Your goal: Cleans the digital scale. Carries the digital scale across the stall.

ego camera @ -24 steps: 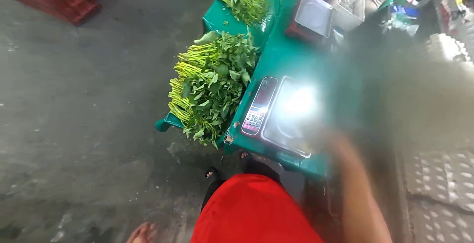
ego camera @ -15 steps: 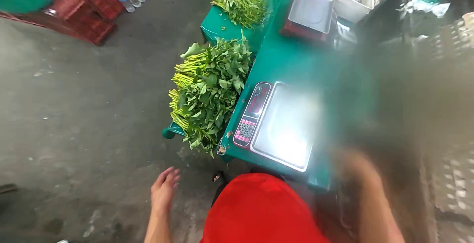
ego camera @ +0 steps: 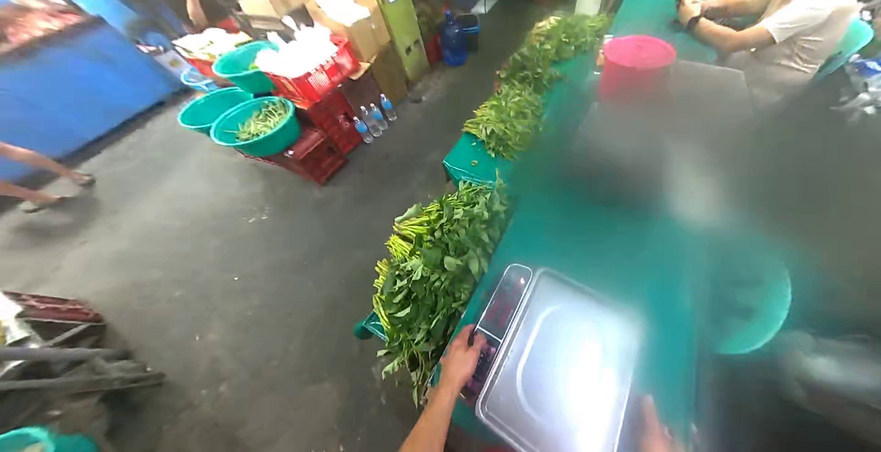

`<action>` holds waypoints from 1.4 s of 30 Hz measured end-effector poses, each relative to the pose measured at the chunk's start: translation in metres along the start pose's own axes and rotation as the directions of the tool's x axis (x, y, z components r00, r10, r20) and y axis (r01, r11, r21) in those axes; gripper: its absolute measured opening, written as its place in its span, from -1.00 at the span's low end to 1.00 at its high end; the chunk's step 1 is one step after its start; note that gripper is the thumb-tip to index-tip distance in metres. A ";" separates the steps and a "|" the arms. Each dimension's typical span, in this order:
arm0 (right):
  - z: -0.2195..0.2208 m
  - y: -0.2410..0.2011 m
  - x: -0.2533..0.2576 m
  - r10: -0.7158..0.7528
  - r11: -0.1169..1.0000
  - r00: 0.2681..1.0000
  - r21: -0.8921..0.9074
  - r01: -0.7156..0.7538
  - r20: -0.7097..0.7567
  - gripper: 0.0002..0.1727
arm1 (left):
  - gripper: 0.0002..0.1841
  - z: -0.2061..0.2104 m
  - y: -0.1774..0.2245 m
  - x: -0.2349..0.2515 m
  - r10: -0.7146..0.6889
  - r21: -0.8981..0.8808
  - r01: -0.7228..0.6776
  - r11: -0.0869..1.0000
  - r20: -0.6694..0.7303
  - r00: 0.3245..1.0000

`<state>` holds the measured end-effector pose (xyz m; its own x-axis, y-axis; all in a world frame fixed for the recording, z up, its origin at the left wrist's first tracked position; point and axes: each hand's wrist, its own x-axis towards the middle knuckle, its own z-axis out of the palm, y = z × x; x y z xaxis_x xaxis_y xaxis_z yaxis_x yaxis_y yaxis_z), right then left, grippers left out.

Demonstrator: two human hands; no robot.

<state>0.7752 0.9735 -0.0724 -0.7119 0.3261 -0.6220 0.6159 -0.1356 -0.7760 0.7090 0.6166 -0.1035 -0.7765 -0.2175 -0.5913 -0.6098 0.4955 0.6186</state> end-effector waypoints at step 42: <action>0.584 0.012 -0.273 -0.115 0.915 0.892 -0.303 0.266 0.437 -0.46 | -0.56 -0.484 -0.364 -0.137 -0.357 -0.428 0.142 0.892 -0.477 0.803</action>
<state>0.7799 0.3365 0.0275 -0.8532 -0.1025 -0.5114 0.4762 0.2467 -0.8440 0.9602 0.0591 0.0030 -0.4818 -0.7528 -0.4486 -0.7221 0.0510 0.6899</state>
